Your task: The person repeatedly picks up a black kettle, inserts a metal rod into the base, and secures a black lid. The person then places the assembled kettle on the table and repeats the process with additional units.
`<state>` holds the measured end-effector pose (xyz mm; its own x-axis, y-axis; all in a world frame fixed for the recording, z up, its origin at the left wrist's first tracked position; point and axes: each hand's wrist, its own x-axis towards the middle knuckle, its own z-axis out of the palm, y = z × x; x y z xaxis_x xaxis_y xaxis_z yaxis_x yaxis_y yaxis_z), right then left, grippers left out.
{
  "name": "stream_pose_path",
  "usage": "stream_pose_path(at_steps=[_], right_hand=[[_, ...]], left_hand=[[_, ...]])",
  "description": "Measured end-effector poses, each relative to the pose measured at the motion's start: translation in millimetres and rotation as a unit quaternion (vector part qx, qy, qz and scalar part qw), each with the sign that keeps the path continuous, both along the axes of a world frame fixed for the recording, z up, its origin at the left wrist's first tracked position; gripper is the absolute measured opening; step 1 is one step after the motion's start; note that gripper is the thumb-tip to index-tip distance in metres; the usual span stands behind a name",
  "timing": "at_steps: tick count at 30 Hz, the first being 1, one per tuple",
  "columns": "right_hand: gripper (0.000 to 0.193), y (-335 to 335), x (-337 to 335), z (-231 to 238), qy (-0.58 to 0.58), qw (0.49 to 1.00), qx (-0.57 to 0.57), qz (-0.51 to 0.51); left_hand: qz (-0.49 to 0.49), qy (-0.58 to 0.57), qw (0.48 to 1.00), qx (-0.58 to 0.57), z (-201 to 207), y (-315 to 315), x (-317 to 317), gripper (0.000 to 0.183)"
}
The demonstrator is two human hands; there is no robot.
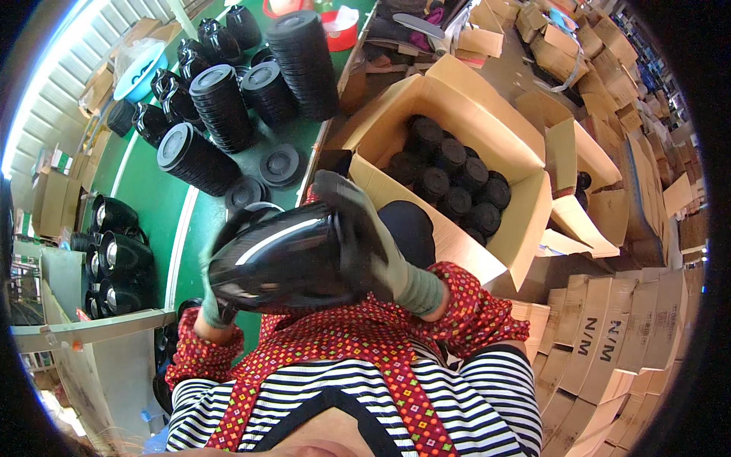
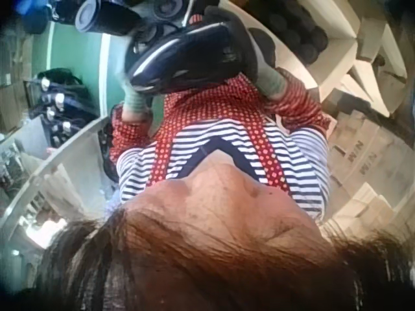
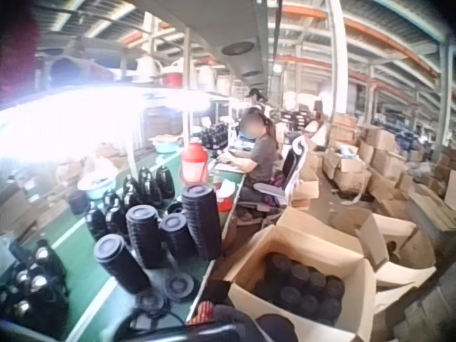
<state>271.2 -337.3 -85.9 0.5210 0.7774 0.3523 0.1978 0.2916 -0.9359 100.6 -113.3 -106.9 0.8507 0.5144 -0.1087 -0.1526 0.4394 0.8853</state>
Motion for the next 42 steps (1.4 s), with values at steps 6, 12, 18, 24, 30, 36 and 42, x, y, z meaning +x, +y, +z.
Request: stream_pose_path(at_steps=[6, 12, 18, 24, 30, 36, 42], right_hand=[[0.064, -4, 3, 24, 0.306, 0.943, -0.126, -0.038], [0.061, -8, -7, -7, -0.086, 0.991, 0.001, -0.104], [0.051, -19, -4, 12, 0.42, 0.907, 0.034, -0.021], [0.066, -27, 5, -59, 0.004, 0.999, -0.009, -0.045], [0.066, -30, -3, -3, 0.121, 0.991, -0.043, -0.028], [0.093, -27, 11, 20, -0.282, 0.959, 0.028, 0.013], [0.058, -19, -2, -42, 0.195, 0.978, 0.046, -0.06]], left_hand=[[-0.023, 0.027, 0.866, 0.498, 49, -2, -5, 0.088], [-0.102, -0.029, 0.894, 0.435, 22, 6, 6, 0.075], [0.002, -0.009, 0.847, 0.531, 42, -2, 14, 0.076], [0.015, -0.029, 0.824, 0.565, 54, -15, 19, 0.061], [-0.112, 0.032, 0.903, 0.414, 30, 4, 14, 0.066], [-0.288, -0.005, 0.934, 0.214, -99, -3, 16, 0.075], [0.004, -0.027, 0.771, 0.636, 24, 8, 32, 0.047]])
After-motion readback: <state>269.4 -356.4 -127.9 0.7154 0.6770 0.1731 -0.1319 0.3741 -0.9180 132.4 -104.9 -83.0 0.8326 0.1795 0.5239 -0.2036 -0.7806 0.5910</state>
